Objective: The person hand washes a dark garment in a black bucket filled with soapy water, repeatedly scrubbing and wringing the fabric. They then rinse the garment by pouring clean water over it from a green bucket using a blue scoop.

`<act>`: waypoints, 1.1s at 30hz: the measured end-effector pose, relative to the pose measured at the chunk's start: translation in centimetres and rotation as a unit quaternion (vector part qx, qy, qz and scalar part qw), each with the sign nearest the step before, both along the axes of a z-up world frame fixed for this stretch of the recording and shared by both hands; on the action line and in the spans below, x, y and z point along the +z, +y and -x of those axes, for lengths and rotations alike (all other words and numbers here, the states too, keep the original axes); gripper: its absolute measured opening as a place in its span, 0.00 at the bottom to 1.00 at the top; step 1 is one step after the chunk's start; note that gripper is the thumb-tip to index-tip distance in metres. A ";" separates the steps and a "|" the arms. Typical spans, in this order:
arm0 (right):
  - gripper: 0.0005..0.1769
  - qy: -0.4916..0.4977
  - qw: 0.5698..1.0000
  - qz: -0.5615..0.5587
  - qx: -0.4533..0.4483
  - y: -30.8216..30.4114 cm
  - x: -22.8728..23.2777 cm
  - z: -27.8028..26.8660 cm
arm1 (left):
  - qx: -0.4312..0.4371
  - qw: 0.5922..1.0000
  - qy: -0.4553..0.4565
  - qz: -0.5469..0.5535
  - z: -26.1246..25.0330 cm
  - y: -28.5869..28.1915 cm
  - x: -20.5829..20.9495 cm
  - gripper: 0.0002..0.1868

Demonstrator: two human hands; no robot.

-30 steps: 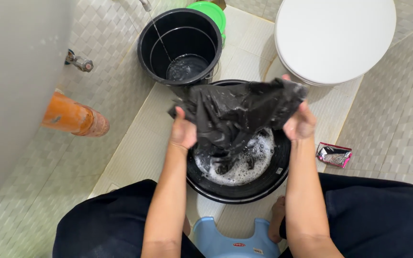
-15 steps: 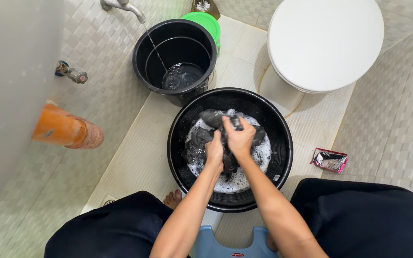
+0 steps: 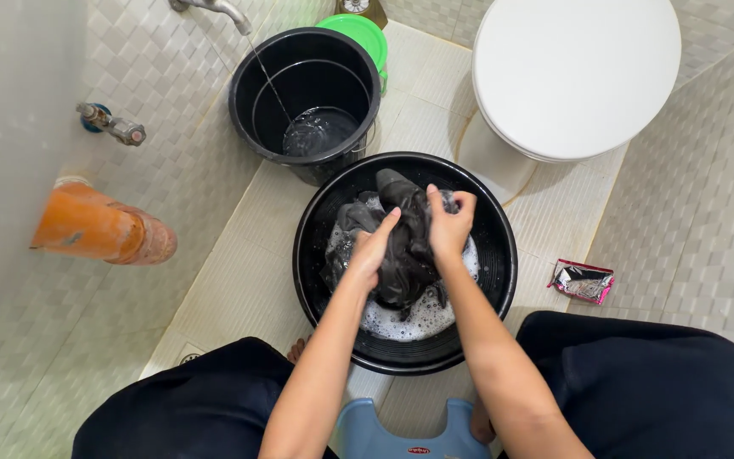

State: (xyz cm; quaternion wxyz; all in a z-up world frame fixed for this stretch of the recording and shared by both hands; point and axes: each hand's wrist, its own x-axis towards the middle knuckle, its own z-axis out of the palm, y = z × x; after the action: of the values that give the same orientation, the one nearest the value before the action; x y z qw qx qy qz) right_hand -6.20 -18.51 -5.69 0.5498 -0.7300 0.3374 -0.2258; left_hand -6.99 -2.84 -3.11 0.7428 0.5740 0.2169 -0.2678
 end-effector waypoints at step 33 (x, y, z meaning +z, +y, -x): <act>0.21 -0.225 0.813 -0.472 0.255 -11.7 -3.1 4.0 | -0.025 0.962 -0.237 0.136 -1.8 7.4 16.5 0.15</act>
State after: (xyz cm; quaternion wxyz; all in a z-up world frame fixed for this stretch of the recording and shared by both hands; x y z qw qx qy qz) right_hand -10.20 -30.21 -8.75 0.9253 -0.3694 0.0713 -0.0479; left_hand -5.21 4.53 13.38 0.8369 0.5200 -0.0184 -0.1698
